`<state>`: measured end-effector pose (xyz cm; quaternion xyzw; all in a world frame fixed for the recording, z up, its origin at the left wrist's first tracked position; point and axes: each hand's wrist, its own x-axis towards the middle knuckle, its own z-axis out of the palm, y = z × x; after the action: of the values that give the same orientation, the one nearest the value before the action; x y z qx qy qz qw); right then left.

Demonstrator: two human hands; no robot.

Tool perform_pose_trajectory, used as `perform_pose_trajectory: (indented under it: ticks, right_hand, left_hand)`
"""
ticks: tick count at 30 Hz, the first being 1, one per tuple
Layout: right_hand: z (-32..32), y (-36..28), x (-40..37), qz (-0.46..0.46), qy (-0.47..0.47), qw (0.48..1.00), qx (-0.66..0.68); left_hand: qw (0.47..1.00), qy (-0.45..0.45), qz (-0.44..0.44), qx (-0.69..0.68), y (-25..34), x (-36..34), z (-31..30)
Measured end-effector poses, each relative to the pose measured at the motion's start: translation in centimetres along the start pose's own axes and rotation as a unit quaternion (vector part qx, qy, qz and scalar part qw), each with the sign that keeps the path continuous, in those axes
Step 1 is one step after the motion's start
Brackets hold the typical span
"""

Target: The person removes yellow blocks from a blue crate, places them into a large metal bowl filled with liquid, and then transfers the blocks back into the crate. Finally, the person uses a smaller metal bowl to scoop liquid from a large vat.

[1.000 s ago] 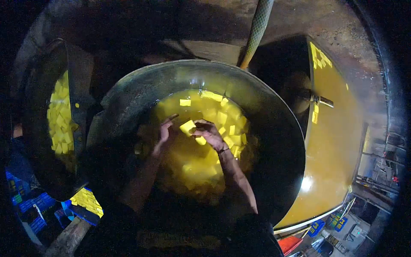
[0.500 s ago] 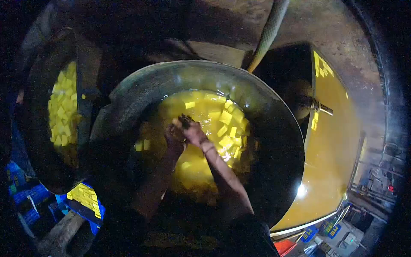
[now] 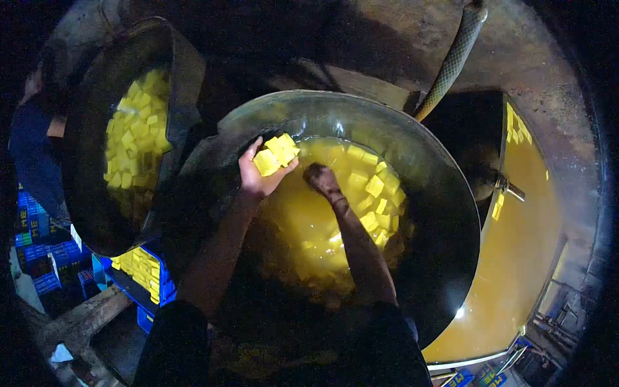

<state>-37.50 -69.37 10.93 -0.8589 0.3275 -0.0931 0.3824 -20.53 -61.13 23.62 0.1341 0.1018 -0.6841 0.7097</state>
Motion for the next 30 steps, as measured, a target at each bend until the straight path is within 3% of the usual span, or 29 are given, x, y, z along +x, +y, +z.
perform_pose_trajectory:
  ticks: [1,2,3,4,5,6,7,8,10,14,16,18,20,22,24,25,26,27,30]
  right_hand:
    - [0.2,-1.9,-0.8,0.039,-0.067,0.997,-0.019]
    - [2.0,-2.5,-1.4,0.148,-0.203,0.968,0.019]
    - [5.5,-2.1,-3.4,0.032,-0.049,0.994,-0.091]
    - [5.4,-5.2,-3.6,0.135,-0.231,0.960,-0.082]
    - [9.6,-3.5,-5.9,0.044,-0.102,0.989,-0.095]
    - [14.2,-1.8,-6.8,0.065,-0.168,0.973,-0.141]
    - [13.6,-5.1,-8.3,0.117,-0.100,0.977,-0.150]
    - [11.4,-8.6,-9.4,0.089,-0.056,0.983,-0.153]
    - [14.9,-7.1,-9.6,0.160,-0.082,0.980,-0.089]
    - [13.2,-8.4,-8.9,0.152,-0.173,0.973,0.003]
    - [10.8,-8.3,-9.6,0.176,-0.283,0.930,0.157]
    - [6.7,-10.6,-9.9,0.235,-0.351,0.853,0.306]
    - [4.8,-11.5,-11.8,0.189,-0.267,0.772,0.545]
    - [0.8,-16.4,-10.2,0.158,-0.262,0.885,0.350]
    - [-3.0,-24.3,-11.3,0.064,-0.144,0.846,0.509]
    - [-4.2,-28.9,-10.8,-0.001,-0.174,0.862,0.476]
    - [-5.0,-33.9,-10.0,-0.067,-0.202,0.871,0.443]
    - [-5.7,-38.6,-10.2,-0.029,-0.214,0.874,0.436]
    - [-3.2,-47.3,-10.0,-0.109,-0.217,0.904,0.353]
  left_hand:
    - [0.999,0.051,0.013,0.012,-0.6,-0.4,2.3]
    - [0.994,0.102,0.026,0.025,-0.9,-0.7,3.8]
    - [0.999,0.024,0.012,0.038,-0.9,-0.8,4.0]
    - [0.999,0.008,0.015,0.040,-1.0,-1.3,5.1]
    - [0.999,-0.014,0.015,0.024,-1.2,-2.2,6.7]
    - [0.999,-0.037,0.016,0.008,-1.4,-3.3,8.3]
    - [0.997,-0.076,0.018,-0.013,-1.4,-4.7,9.7]
    - [0.994,-0.104,0.036,-0.003,-1.4,-6.6,11.3]
    - [0.977,-0.205,0.030,-0.037,-1.1,-10.6,13.5]
    - [0.969,-0.207,0.130,0.022,0.1,-18.8,15.5]
    - [0.971,-0.121,0.173,0.114,1.4,-22.4,15.3]
    - [0.967,-0.146,0.196,0.078,3.0,-26.1,14.4]
    - [0.961,-0.146,0.233,-0.013,4.3,-30.0,13.7]
    - [0.950,-0.145,0.267,-0.066,5.7,-33.4,12.4]
    - [0.932,-0.127,0.337,-0.042,7.4,-36.5,11.1]
    - [0.928,-0.066,0.365,-0.040,8.0,-38.3,11.1]
    - [0.922,-0.065,0.378,-0.043,8.8,-39.8,10.4]
    - [0.916,-0.074,0.387,-0.068,9.8,-41.3,9.4]
    - [0.900,-0.090,0.414,-0.103,12.4,-44.8,5.7]
